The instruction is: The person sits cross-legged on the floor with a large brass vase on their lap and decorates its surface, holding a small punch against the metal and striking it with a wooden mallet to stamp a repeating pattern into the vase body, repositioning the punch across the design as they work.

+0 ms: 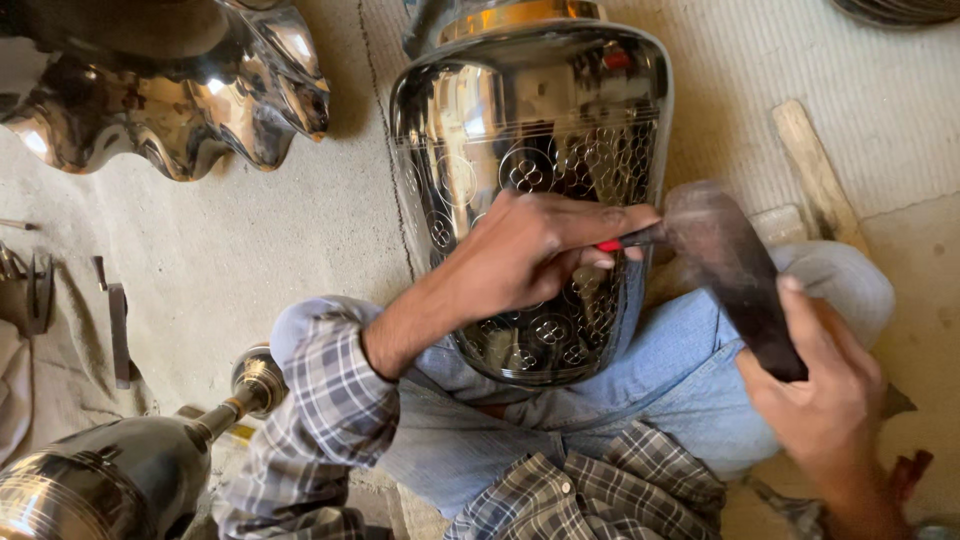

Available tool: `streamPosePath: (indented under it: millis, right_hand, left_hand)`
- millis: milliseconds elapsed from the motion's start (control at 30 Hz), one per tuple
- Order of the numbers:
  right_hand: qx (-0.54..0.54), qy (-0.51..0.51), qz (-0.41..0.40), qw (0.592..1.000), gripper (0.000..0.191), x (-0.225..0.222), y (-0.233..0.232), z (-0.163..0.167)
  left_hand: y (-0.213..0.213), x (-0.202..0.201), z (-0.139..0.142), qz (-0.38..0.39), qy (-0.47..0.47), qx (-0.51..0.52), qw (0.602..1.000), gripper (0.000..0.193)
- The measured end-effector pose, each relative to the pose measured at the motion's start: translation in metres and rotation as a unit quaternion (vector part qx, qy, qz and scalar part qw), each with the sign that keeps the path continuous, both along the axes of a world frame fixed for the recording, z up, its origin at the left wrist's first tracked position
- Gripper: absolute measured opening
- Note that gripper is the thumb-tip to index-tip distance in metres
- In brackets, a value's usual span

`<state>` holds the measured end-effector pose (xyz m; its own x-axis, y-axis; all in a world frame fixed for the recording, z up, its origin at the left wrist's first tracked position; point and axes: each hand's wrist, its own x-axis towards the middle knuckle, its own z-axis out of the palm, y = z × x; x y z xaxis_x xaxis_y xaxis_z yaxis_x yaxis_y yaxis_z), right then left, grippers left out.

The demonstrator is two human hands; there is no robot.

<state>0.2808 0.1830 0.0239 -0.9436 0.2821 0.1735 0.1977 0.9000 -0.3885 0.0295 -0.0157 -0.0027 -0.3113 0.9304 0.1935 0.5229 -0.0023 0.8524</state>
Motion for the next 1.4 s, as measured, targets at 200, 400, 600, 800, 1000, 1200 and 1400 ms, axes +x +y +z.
streamPosePath:
  millis: [200,400,600,800,1000,1200,1400]
  right_hand:
    - [0.046,-0.072,0.068,0.994,0.085,-0.037,0.026,0.035]
    - [-0.067,-0.061,0.148,0.985,0.090,-0.073,0.045,0.062]
    - [0.048,-0.192,0.228,0.953,0.096,-0.103,0.057,0.079]
    - [0.111,-0.245,0.275,0.923,0.093,-0.124,0.051,0.094]
    - [0.170,-0.261,0.306,0.899,0.095,-0.127,0.047,0.099]
    - [0.059,-0.219,0.214,0.950,0.088,-0.103,0.050,0.081]
    - [0.008,0.022,0.061,0.998,0.062,-0.038,0.040,0.041]
  left_hand:
    - [-0.008,0.021,-0.005,0.114,-0.014,0.048,0.992,0.055]
    - [-0.013,0.045,-0.010,0.276,0.018,0.044,0.960,0.044]
    - [-0.009,0.068,-0.015,0.386,0.016,0.110,0.916,0.031]
    - [-0.008,0.090,-0.023,0.451,-0.073,0.180,0.871,0.036]
    - [-0.009,0.098,-0.036,0.470,-0.094,0.191,0.856,0.026]
    - [-0.013,0.061,-0.037,0.361,-0.112,0.103,0.920,0.039]
    - [-0.013,0.022,-0.020,0.114,0.005,0.051,0.992,0.045]
